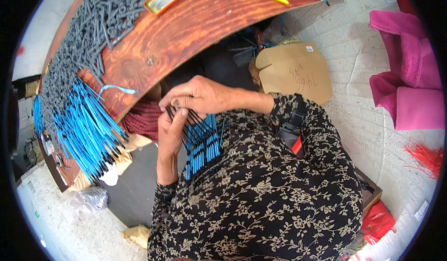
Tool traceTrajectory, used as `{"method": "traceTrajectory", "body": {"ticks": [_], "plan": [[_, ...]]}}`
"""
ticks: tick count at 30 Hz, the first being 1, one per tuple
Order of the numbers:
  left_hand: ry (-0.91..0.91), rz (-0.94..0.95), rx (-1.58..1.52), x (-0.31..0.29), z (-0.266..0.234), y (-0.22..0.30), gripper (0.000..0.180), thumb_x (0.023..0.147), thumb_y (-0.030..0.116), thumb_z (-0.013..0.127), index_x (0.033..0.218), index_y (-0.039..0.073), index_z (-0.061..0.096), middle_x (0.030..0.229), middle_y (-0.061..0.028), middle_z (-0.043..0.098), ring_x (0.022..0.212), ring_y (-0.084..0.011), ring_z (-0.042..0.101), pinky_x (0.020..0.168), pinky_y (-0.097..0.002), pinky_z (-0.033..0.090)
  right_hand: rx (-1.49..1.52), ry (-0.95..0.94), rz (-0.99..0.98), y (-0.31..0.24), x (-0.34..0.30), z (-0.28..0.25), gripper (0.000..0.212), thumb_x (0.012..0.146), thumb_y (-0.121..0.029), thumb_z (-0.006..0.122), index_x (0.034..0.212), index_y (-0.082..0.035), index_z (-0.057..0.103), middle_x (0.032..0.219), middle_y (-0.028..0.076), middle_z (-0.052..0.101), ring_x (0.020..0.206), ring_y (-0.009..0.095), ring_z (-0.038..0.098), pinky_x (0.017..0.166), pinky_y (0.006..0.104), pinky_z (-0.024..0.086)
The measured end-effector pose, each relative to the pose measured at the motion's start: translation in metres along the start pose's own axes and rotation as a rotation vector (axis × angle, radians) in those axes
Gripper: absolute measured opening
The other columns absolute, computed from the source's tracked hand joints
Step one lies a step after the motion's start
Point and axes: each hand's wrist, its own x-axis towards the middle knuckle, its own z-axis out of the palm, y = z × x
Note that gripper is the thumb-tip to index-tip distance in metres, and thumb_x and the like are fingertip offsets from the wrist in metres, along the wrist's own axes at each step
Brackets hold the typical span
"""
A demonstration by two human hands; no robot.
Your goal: The person is manually inserting blue wires into plastic connectors to assemble wire harnesses.
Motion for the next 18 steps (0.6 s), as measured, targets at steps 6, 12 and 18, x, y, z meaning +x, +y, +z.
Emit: {"method": "traceTrajectory", "body": {"ticks": [6,12,18], "plan": [[0.018,-0.039,0.033,-0.002,0.004,0.005,0.026,0.103,0.015,0.052,0.115,-0.007,0.062,0.099,-0.0139,0.073,0.088,-0.0171,0.07,0.08,-0.0286,0.056,-0.21,0.091,-0.056,0.005,0.006,-0.001,0.026,0.099,-0.018,0.055,0.118,-0.003,0.065,0.087,0.009,0.07,0.065,0.015,0.065,0.062,0.0286,0.053],[-0.012,-0.124,-0.132,0.0,0.01,0.011,0.033,0.103,0.016,0.053,0.124,-0.008,0.058,0.111,-0.0202,0.071,0.093,-0.0215,0.071,0.084,-0.0318,0.057,-0.684,0.255,-0.356,-0.029,0.059,-0.067,0.023,0.093,-0.018,0.06,0.111,-0.007,0.068,0.092,0.01,0.072,0.079,0.028,0.07,0.07,0.0384,0.055],[0.004,-0.098,-0.138,-0.002,0.006,0.009,0.035,0.103,0.017,0.052,0.126,-0.008,0.057,0.112,-0.0221,0.07,0.093,-0.023,0.072,0.084,-0.0322,0.058,-1.402,0.614,-0.392,-0.027,0.148,-0.176,0.012,0.084,-0.019,0.068,0.094,-0.012,0.072,0.091,0.007,0.069,0.088,0.03,0.066,0.071,0.044,0.053]]}}
